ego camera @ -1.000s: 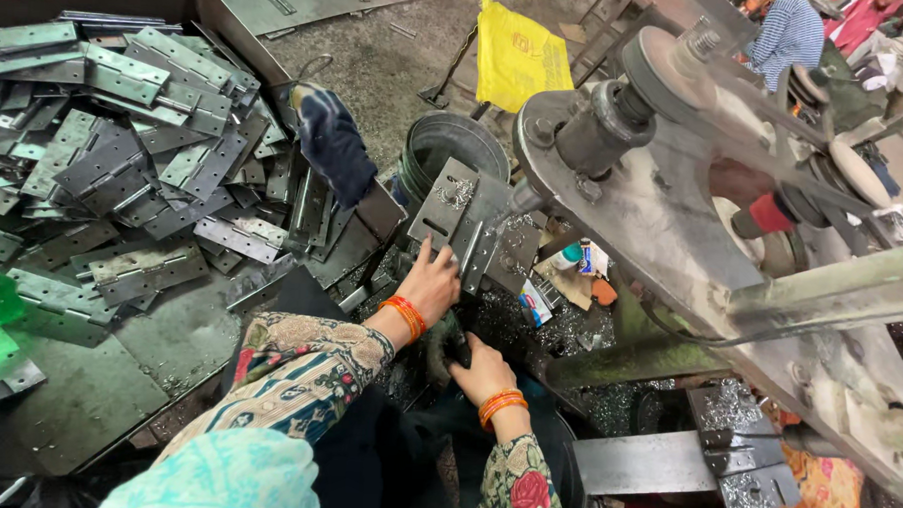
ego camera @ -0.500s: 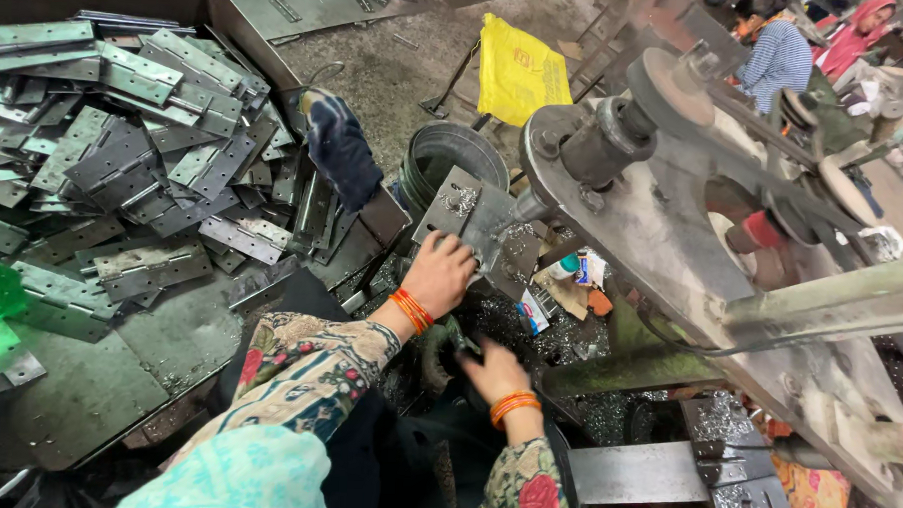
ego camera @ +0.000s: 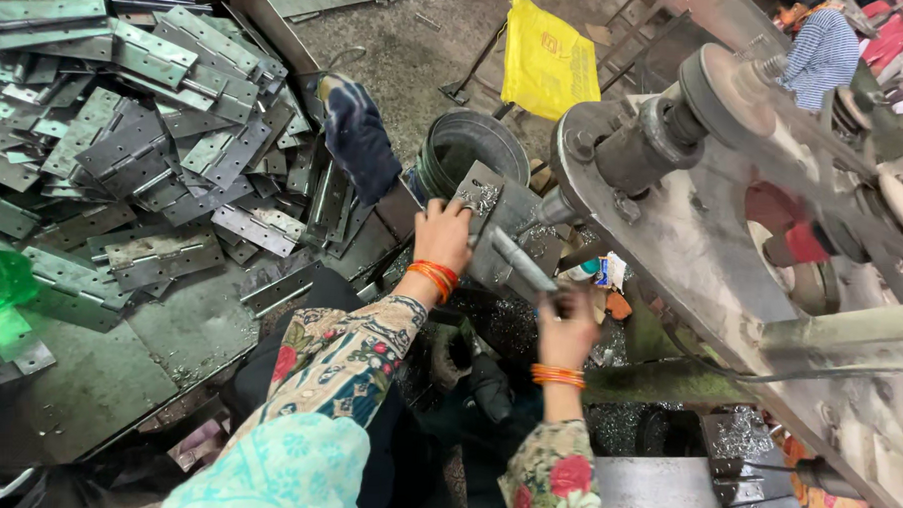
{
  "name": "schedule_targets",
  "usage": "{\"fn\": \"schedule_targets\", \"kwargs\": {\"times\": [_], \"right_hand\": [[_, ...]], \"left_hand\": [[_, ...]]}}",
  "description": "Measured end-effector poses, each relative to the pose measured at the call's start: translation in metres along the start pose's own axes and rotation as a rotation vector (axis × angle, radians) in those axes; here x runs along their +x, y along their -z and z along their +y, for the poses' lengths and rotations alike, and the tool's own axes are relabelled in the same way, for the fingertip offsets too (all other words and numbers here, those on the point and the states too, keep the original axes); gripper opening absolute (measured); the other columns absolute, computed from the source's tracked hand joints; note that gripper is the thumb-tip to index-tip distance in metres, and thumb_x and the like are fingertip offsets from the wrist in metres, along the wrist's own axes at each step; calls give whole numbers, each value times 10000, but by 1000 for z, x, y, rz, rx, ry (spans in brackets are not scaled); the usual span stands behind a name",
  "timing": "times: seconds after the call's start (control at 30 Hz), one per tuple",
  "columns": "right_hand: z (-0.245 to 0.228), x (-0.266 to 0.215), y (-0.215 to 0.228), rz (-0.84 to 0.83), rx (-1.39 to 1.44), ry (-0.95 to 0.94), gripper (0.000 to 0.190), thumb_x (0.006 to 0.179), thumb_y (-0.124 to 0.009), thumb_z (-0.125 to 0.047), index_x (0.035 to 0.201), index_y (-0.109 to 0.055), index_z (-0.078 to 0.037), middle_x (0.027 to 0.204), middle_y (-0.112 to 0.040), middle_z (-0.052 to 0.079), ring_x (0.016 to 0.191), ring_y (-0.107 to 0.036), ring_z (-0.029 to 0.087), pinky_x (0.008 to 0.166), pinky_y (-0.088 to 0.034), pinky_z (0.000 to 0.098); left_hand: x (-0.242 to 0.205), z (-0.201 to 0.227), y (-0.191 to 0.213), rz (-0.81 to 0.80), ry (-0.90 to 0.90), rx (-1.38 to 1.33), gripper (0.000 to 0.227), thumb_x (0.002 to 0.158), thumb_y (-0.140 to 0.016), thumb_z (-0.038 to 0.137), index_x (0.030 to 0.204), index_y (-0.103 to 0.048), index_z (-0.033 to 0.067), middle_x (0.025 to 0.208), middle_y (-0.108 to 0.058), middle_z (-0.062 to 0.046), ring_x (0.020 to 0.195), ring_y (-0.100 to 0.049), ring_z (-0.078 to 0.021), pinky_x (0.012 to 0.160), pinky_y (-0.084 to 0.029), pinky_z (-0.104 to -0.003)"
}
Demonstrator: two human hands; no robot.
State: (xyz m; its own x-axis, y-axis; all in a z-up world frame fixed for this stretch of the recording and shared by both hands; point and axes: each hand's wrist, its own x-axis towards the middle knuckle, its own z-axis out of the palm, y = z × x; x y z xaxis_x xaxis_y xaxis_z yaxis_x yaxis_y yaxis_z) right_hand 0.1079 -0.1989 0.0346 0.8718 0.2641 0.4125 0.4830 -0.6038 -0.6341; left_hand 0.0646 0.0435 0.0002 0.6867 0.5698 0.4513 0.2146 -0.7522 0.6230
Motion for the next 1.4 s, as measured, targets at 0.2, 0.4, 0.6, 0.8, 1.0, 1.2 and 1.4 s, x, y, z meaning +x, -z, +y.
{"fn": "schedule_targets", "kwargs": {"times": [0.2, 0.4, 0.6, 0.8, 1.0, 1.2, 1.4], "right_hand": [[3, -12, -66, -300, -280, 369, 333, 758, -788, -26, 1077, -693, -51, 1073, -687, 139, 1072, -641, 355, 939, -524, 432], [-7, -29, -37, -420, -210, 242, 296, 841, -747, -148, 1126, -738, -70, 1192, -714, 131, 1123, -686, 336, 994, -534, 406], [-15, -87, -4, -666, -501, 89, 788, 828, -812, -385, 1445, -456, -49, 1264, -617, 221, 1159, -623, 396, 979, -515, 463], [12, -180, -43, -604, -571, -157, 876, 872, -746, -371, 1598, -274, -238, 1398, -557, 153, 1088, -649, 421, 872, -551, 533], [39, -193, -47, -580, -408, -141, 876, 798, -790, -361, 1541, -348, -219, 1371, -594, 146, 1126, -650, 405, 892, -553, 502], [11, -121, -19, -673, -453, -61, 821, 738, -805, -325, 1469, -472, -155, 1301, -649, 180, 1193, -634, 391, 978, -539, 475], [5, -118, -25, -733, -564, -213, 766, 750, -788, -362, 1446, -515, -195, 1318, -668, 141, 1187, -657, 368, 981, -547, 473]], "left_hand": [[-11, 6, 9, -160, -204, 104, 348, 809, -770, 288, 1093, -734, 91, 1353, -585, -68, 1291, -465, -345, 977, -439, -537], [-29, 16, 8, -606, -321, 284, 556, 834, -708, 517, 1178, -708, 80, 1467, -487, -72, 1438, -274, -383, 1089, -206, -760], [-23, 14, -4, -561, -338, 317, 445, 847, -689, 435, 1165, -741, 128, 1461, -527, -10, 1510, -245, -365, 1114, -143, -818], [-19, 17, -14, -561, -346, 387, 337, 865, -642, 278, 1151, -750, 135, 1434, -552, -8, 1501, -273, -355, 1118, -141, -814], [-35, 18, -10, -444, -376, 395, 309, 876, -613, 242, 1120, -769, 135, 1413, -580, -40, 1478, -315, -372, 1113, -174, -792], [-31, 21, -18, -435, -318, 382, 278, 914, -562, 224, 1039, -795, 136, 1382, -600, -38, 1451, -346, -388, 1107, -159, -815], [-10, 28, -34, -412, -237, 383, 280, 958, -555, 236, 1062, -795, 135, 1354, -620, -56, 1462, -355, -391, 1124, -164, -805]]}}
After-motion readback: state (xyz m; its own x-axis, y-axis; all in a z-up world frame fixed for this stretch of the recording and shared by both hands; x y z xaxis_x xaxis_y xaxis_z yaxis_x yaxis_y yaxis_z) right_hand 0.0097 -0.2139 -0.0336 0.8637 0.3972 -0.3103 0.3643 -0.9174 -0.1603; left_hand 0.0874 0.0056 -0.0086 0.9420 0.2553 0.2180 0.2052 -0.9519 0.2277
